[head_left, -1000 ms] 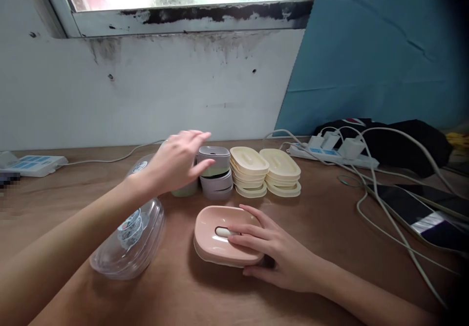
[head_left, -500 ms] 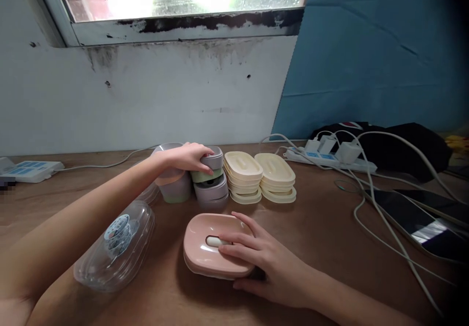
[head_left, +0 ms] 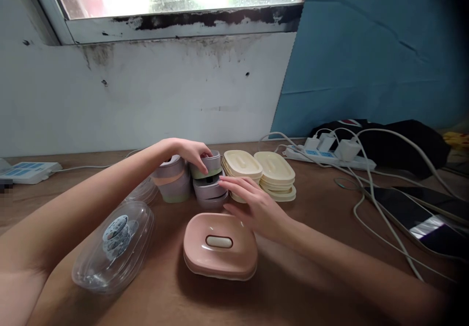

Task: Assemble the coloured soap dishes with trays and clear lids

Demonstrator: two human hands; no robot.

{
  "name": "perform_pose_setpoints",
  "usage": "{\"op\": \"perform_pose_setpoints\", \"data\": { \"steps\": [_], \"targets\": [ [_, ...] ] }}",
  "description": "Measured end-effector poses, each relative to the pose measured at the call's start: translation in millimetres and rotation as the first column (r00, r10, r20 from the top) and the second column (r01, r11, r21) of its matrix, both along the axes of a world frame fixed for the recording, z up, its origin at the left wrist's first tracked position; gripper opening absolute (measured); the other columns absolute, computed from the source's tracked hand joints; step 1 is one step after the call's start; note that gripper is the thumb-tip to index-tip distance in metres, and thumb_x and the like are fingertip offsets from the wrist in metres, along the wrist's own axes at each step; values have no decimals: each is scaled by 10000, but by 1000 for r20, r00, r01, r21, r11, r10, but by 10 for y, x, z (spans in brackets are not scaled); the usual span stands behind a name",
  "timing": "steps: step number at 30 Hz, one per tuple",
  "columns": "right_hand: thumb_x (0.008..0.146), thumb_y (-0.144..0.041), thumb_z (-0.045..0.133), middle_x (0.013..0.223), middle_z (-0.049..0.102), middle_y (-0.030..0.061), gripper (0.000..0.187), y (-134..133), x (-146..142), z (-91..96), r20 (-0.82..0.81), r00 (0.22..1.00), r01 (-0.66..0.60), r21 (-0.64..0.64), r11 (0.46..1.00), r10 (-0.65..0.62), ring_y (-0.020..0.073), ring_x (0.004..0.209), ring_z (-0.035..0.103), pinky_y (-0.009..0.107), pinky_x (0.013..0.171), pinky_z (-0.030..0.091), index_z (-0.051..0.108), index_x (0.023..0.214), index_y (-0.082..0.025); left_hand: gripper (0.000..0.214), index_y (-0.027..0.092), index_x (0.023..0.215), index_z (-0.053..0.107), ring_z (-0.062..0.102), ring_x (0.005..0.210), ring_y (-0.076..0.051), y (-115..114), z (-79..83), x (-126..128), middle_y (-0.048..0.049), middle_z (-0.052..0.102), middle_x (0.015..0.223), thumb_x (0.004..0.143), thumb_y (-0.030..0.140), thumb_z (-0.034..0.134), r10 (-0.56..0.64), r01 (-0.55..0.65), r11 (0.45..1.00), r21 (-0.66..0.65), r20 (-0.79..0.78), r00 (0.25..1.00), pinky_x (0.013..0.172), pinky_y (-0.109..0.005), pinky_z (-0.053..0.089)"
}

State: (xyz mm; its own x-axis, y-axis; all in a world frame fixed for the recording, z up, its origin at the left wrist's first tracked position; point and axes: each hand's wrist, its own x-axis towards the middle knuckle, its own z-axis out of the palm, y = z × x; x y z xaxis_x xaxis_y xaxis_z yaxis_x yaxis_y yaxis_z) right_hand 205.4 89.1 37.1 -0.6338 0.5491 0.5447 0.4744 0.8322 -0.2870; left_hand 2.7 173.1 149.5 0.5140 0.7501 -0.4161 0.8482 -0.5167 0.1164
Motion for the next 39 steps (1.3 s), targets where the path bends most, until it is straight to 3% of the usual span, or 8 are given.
{"op": "perform_pose_setpoints", "data": {
  "steps": [5,13,19,25,29,31,34,39],
  "targets": [
    [750,-167,650,1020,637,82,353,277,-218,-11,220,974,12,158,987,-47,249,895,546,414,788,506,559,1091,-174,661,173,1195,474,557,924,-224,42,-18,86,-67,610,1094,609,434,631,0,0,999,-33,2,1000,703,-248,455],
    [803,-155,574,1033,538,127,238,293,-213,-141,203,977,35,171,985,-69,232,857,565,360,684,518,509,1032,-146,668,194,1229,380,558,906,-209,-180,4,44,-50,595,1082,646,450,582,-13,13,1000,17,27,1000,659,-235,442],
    [874,-223,468,1017,525,140,183,382,-184,-240,167,986,2,126,992,-23,225,810,591,350,650,520,517,1026,-135,631,213,1181,397,507,968,-285,-269,-28,71,-65,591,1033,625,420,615,-14,25,986,166,-67,998,780,-335,408],
    [916,-249,384,930,595,79,201,346,-76,-166,94,994,-66,19,998,63,162,756,610,282,670,517,553,1000,-178,558,181,1091,469,452,1001,-340,-290,-132,134,-132,543,1048,636,466,619,-3,43,975,220,-176,984,701,-347,434],
    [923,-289,375,1002,586,94,243,80,100,4,50,993,-101,-102,990,106,144,820,609,255,712,514,509,1084,-166,614,185,1146,464,420,1044,-341,-331,-194,130,-137,533,1082,648,506,625,-17,67,966,248,-201,979,760,-358,409],
    [846,-394,514,1237,478,145,444,-107,175,31,116,970,-183,-221,958,212,216,1070,533,331,864,468,440,1222,-170,656,182,1213,430,408,1081,-329,-392,-206,121,-134,540,1119,675,508,617,-66,127,946,299,-204,977,842,-376,361],
    [684,-455,683,1440,236,167,756,-334,225,-26,253,927,-178,-349,920,275,323,1274,321,451,975,357,364,1324,-211,634,150,1273,389,396,1140,-304,-524,-204,104,-149,521,1213,742,426,602,-163,251,849,465,-220,962,949,-407,244],
    [640,-341,729,1430,231,137,752,-443,213,-139,219,945,-137,-408,902,243,302,1257,336,421,979,349,388,1303,-246,566,154,1216,465,437,1138,-298,-696,-213,53,-147,548,1212,742,418,627,-195,309,823,477,-273,942,975,-420,211]
  ]
}}
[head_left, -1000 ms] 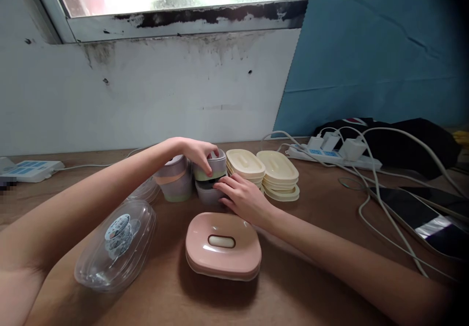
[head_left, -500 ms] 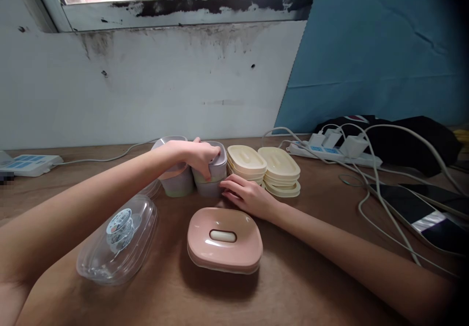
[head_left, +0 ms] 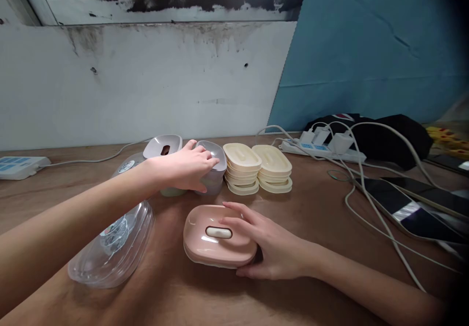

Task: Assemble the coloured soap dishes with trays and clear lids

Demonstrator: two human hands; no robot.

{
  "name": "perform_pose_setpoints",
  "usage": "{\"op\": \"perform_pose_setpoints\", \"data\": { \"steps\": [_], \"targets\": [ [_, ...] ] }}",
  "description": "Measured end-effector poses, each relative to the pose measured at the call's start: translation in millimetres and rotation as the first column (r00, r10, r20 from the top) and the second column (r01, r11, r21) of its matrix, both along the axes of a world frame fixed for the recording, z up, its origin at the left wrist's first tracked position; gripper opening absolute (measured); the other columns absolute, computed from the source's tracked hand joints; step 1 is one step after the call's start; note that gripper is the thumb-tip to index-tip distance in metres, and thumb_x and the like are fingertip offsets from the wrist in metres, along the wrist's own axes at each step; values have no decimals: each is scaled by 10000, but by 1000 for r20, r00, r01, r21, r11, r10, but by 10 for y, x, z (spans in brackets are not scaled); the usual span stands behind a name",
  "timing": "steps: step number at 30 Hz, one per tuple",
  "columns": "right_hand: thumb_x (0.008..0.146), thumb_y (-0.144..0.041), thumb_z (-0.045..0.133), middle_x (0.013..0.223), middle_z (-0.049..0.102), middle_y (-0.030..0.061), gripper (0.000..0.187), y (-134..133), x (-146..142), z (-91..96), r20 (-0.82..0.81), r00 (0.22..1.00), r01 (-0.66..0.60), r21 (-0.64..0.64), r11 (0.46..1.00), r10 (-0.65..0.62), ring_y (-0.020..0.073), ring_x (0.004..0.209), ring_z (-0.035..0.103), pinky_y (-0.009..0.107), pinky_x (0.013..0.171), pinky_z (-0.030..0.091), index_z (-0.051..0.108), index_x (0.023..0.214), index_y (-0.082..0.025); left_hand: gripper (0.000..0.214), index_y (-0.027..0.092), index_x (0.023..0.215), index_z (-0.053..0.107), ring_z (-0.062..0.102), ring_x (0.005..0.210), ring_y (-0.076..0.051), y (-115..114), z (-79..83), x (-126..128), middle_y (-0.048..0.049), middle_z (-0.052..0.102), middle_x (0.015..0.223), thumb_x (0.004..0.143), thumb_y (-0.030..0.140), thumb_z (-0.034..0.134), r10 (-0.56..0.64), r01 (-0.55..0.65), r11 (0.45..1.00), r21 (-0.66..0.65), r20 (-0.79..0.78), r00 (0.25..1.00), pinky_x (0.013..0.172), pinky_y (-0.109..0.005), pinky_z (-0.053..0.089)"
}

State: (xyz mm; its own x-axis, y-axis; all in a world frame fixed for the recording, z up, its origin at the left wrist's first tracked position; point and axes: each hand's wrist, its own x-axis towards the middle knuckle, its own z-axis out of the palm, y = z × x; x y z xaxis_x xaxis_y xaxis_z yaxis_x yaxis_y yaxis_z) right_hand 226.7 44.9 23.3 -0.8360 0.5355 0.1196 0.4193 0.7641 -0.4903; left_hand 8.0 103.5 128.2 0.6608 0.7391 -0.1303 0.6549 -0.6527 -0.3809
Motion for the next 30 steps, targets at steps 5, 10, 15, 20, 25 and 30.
{"op": "perform_pose_setpoints", "data": {
  "steps": [5,10,15,20,25,30],
  "targets": [
    [594,-256,719,1304,313,122,752,-34,52,-13,-69,997,44,-32,999,-46,270,1201,393,368,968,366,399,1274,-226,498,139,1237,452,399,1186,-300,-243,-87,-91,-146,495,1268,822,402,535,-43,6,989,150,242,969,996,-415,231],
    [554,-186,693,1270,323,127,728,-71,58,-26,-144,987,74,-29,997,-77,267,1187,398,357,945,387,396,1219,-198,767,167,1361,261,321,1263,-284,-683,-430,-173,-151,358,1376,763,531,577,69,89,956,-279,509,858,989,-376,328],
    [556,-123,668,1271,370,118,715,-108,-4,-25,-222,974,-41,-21,999,35,239,1189,412,333,963,381,380,1205,-209,838,215,1349,258,367,1210,-288,-897,-715,-188,-131,349,1325,656,351,709,246,109,824,-556,524,815,947,-359,398],
    [644,-219,702,1420,241,144,680,-121,14,27,-144,987,-73,-40,997,67,265,1313,272,384,1016,342,415,1261,-198,830,194,1354,239,427,1134,-289,-824,-637,-212,-129,393,1236,666,311,688,234,142,803,-579,525,818,922,-372,414],
    [808,-284,587,1329,482,101,492,-76,74,94,33,982,-190,103,976,187,272,1372,90,549,1081,127,461,1280,-219,888,270,1395,124,365,1226,-302,-699,-690,-298,-135,229,1395,685,219,656,161,208,797,-567,533,831,937,-375,402],
    [879,-256,488,1182,600,74,393,-75,31,112,78,962,-274,221,936,263,201,1289,349,464,1118,-4,465,1268,-205,1000,218,1414,67,376,1220,-308,-637,-741,-290,-156,244,1389,635,243,694,149,186,798,-573,488,860,926,-349,412]
  ]
}}
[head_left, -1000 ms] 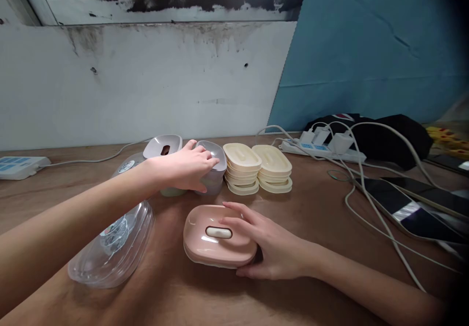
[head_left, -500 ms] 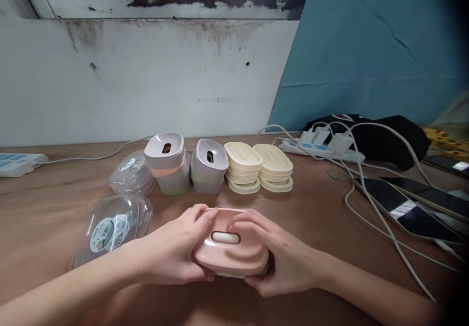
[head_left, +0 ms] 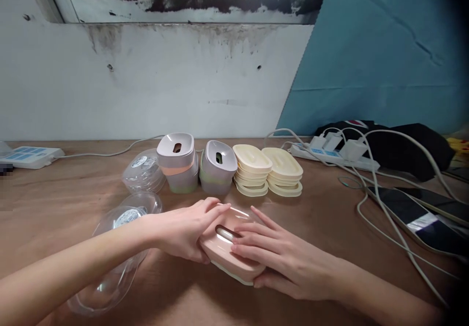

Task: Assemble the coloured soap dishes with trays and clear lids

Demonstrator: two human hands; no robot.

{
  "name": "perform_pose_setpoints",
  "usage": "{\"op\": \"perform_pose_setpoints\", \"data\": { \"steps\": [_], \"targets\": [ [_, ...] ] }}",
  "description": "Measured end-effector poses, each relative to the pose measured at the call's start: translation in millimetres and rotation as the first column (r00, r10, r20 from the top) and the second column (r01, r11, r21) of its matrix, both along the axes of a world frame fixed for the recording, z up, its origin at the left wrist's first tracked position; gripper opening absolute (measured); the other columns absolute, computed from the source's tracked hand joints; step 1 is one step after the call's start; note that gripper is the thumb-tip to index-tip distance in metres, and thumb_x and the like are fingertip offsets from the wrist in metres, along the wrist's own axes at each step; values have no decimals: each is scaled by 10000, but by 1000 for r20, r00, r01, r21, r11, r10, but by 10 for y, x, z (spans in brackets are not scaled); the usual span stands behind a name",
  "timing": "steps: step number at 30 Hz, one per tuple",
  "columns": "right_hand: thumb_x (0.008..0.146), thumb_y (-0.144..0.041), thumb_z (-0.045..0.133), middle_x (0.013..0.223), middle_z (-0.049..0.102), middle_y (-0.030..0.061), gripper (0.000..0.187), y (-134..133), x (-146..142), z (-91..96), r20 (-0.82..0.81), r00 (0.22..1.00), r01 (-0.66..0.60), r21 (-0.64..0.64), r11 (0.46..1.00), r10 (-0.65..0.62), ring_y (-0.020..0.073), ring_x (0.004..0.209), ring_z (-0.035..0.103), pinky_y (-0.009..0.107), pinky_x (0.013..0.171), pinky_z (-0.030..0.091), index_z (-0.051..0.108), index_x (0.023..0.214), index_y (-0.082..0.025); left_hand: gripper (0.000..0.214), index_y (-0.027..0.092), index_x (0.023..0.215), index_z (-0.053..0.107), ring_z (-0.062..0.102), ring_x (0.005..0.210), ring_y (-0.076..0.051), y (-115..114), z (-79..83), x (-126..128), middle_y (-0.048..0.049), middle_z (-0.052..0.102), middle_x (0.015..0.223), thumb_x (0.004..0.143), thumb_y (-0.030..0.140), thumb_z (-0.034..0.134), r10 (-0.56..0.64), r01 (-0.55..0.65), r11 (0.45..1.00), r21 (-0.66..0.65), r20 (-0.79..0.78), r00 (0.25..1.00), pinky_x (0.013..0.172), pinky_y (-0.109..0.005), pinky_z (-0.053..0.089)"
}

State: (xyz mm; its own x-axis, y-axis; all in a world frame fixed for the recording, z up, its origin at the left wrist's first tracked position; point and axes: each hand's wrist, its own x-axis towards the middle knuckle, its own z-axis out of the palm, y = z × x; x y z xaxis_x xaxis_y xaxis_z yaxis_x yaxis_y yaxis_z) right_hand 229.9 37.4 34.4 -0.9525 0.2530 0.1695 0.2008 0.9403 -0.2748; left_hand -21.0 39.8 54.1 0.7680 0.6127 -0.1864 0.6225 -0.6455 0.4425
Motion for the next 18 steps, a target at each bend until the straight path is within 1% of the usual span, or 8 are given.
{"op": "perform_pose_setpoints", "data": {
  "steps": [2,5,7,9,12,14,16,18],
  "targets": [
    [886,-256,474,1139,605,100,382,1,-25,-3,1,1000,4,14,1000,-4,190,1241,410,438,1125,41,461,1255,-159,1013,191,1417,64,387,1217,-301,6,33,21,-167,263,1376,629,234,698,10,-10,1000,-3,-33,999,929,-338,412],
    [897,-320,463,1159,572,122,410,19,-9,14,-59,997,49,5,999,-49,215,1218,417,471,1114,98,403,1264,-150,1104,186,1420,-22,196,1325,-353,-59,98,28,-213,131,1446,616,266,731,109,-98,990,102,-107,988,986,-416,356],
    [897,-383,451,1155,559,113,403,41,35,69,-160,981,108,-20,994,-110,235,1182,441,497,1094,158,379,1246,-195,1188,207,1403,-142,63,1354,-364,-166,133,10,-231,18,1468,619,309,746,223,-195,950,243,-91,971,1018,-479,303],
    [893,-440,432,1122,559,100,373,83,67,172,-291,934,201,-54,978,-208,252,1115,489,483,1034,292,384,1204,-240,1181,250,1381,-217,56,1357,-354,-309,159,-24,-204,-21,1479,664,352,717,314,-291,874,390,6,949,1033,-504,283],
    [891,-462,416,1061,574,83,295,232,-3,381,-459,790,422,-77,904,-407,247,938,569,401,806,473,421,1117,-272,1038,295,1402,-157,161,1339,-346,-519,187,-99,-131,72,1487,738,391,635,348,-358,762,540,126,929,1026,-494,321],
    [874,-436,464,977,590,66,229,403,-156,497,-506,709,559,-22,829,-491,239,869,573,379,725,480,455,1021,-261,956,296,1423,-73,233,1314,-343,-627,197,-173,-108,155,1474,754,417,599,352,-356,718,598,129,927,1006,-479,360],
    [843,-400,531,946,595,72,207,606,-363,554,-554,660,643,67,763,-507,258,926,540,375,738,462,473,948,-232,893,294,1431,-4,288,1290,-340,-720,178,-281,-98,214,1457,763,449,568,394,-373,663,649,121,911,987,-475,383],
    [817,-386,575,938,607,82,228,791,-572,546,-489,674,690,149,708,-553,271,956,514,377,763,442,486,926,-207,876,282,1432,51,323,1270,-354,-816,100,-431,-103,251,1442,751,490,560,481,-421,571,704,129,867,964,-497,393]
  ]
}}
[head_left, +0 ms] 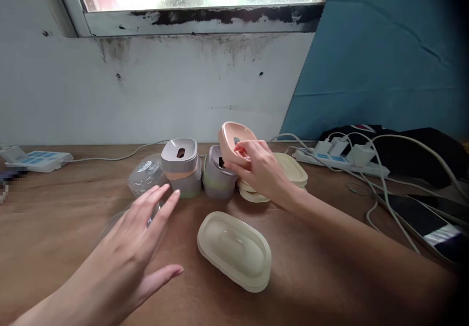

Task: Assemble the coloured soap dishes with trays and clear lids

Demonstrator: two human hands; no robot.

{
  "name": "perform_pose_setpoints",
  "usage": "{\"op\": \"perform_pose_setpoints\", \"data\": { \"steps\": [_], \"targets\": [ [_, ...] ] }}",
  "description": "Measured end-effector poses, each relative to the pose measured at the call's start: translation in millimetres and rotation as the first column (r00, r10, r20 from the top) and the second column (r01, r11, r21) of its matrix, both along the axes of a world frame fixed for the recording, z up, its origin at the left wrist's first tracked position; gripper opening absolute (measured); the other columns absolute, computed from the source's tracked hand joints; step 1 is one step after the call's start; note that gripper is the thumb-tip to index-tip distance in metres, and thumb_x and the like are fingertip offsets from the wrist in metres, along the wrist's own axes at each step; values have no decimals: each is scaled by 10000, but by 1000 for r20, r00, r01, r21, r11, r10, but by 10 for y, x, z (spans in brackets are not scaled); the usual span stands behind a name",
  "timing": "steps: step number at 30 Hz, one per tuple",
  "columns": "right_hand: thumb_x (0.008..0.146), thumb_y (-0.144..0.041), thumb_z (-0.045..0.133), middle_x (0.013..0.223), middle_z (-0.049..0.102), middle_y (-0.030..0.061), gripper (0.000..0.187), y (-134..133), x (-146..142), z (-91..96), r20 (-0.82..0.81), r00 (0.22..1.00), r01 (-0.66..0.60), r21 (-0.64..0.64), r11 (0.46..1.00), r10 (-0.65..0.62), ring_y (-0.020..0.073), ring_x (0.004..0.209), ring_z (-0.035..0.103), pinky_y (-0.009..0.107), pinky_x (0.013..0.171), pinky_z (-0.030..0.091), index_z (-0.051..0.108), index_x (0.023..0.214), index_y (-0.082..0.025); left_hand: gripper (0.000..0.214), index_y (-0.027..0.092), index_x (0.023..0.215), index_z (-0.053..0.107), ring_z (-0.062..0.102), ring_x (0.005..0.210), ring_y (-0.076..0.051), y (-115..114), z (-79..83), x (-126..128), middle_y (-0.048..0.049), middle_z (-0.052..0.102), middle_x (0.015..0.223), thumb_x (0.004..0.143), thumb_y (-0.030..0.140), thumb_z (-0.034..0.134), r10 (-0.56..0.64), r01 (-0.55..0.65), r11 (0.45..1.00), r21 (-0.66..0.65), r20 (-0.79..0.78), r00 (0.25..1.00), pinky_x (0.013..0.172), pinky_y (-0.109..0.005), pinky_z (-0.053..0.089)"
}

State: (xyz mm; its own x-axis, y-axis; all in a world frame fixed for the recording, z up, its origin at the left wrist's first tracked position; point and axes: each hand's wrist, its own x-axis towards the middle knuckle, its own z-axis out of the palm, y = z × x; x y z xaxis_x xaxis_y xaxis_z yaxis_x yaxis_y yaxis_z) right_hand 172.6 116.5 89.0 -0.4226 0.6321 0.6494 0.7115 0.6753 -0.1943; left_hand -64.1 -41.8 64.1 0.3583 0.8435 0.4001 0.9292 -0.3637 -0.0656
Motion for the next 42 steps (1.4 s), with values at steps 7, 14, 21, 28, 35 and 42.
{"op": "perform_pose_setpoints", "data": {
  "steps": [7,14,21,28,35,42],
  "targets": [
    [852,-410,509,978,616,91,236,190,-292,-171,165,986,27,-57,998,-17,262,899,525,367,738,424,511,938,-190,931,254,1433,10,343,1238,-438,-364,-625,-532,-170,236,1435,721,567,523,478,-476,876,-74,10,878,835,-569,430],
    [772,-406,594,1002,600,104,315,148,-264,-217,258,966,-5,-11,1000,8,288,964,499,410,840,377,521,983,-183,817,300,1414,51,459,1166,-372,-360,-560,-507,-96,229,1427,763,591,449,568,-543,823,-167,210,796,860,-510,450],
    [798,-379,570,1030,569,129,336,108,-241,-211,238,971,-35,39,999,25,300,1006,479,439,867,391,516,1044,-156,750,265,1349,265,559,1030,-334,-34,-159,-404,-99,222,1420,726,644,436,579,-538,812,-228,195,792,786,-457,492],
    [836,-350,532,1124,515,142,327,-511,92,-348,218,939,-290,98,952,264,295,1135,425,458,925,392,488,1108,-175,706,208,1276,408,549,1030,-353,98,-150,-323,-138,289,1380,708,624,464,564,-517,779,-354,35,825,747,-446,500],
    [789,-362,563,1433,254,163,630,-991,486,-735,267,876,-234,-494,837,402,315,1297,296,486,966,394,314,1349,-216,789,223,1340,306,580,976,-332,31,-248,-442,-122,228,1418,714,692,408,570,-509,769,-387,53,820,790,-452,482],
    [771,-249,531,1442,197,157,669,-1148,616,-676,138,957,-150,-521,840,256,288,1326,257,422,1003,378,264,1382,-195,755,196,1345,249,365,1228,-387,33,-299,-477,-147,238,1410,756,659,342,492,-482,862,-157,27,870,931,-550,388]
  ]
}}
